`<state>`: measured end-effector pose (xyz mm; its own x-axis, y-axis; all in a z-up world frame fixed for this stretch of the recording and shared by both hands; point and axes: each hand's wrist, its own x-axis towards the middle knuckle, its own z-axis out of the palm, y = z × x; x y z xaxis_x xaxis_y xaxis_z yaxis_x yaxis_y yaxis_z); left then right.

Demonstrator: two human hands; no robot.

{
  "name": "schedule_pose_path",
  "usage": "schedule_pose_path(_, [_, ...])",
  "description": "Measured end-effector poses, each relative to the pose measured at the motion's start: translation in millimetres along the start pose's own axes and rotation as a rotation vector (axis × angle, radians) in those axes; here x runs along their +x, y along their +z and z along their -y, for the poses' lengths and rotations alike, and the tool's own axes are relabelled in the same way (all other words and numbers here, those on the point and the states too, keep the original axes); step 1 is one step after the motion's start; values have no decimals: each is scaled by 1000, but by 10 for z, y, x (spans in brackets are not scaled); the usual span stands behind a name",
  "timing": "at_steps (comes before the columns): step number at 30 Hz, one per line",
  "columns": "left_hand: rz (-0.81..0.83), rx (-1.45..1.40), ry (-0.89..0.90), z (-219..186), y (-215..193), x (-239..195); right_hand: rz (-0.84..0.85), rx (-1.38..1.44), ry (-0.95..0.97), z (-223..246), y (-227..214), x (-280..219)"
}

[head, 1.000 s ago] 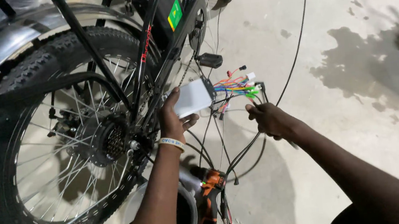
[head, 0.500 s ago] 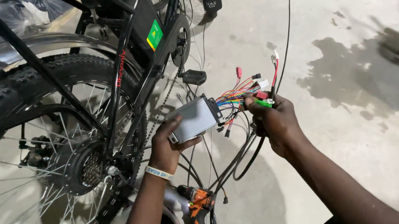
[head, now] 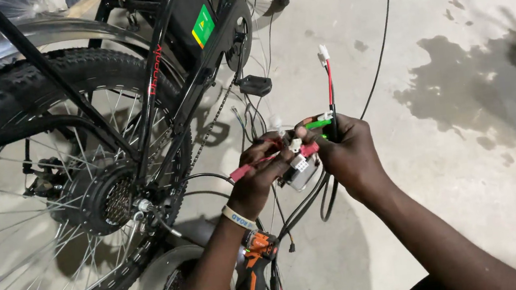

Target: The person connects various colored wires and connectors on an electric bicycle. They match and plug in white, green, and black connectors, organizing the wiring harness near the rear wheel and frame.

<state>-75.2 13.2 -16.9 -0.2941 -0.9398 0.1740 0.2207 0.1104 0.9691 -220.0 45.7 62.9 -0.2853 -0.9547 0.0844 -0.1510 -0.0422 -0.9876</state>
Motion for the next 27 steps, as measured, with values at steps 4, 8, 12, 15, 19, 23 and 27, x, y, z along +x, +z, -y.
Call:
schedule_pose_path(4, [22,-56,37,116,0,24,43,-5,9,-74,-37,-12])
schedule_pose_path(8, [-100,143,253,354,-208,-10,113,55,-1,-64,-41,-38])
schedule_pose_path(12, [-86,-278,117,-188,-59,-109,177,198,54,16,-25,-69])
schedule_pose_path(15, [569,-659,512,1013,-667,238,172,267,122,71,14,-109])
schedule_pose_path(19, [33,-528,60,-152,-204,-158,140,245,152,94,6,-102])
schedule_pose_path(23, [79,-621,-67,-183,-296,-213,105,126,131,70,-33,-72])
schedule_pose_path(27, [163,-469,-62,-343,-254,-208,101,42,137,90,-13,-110])
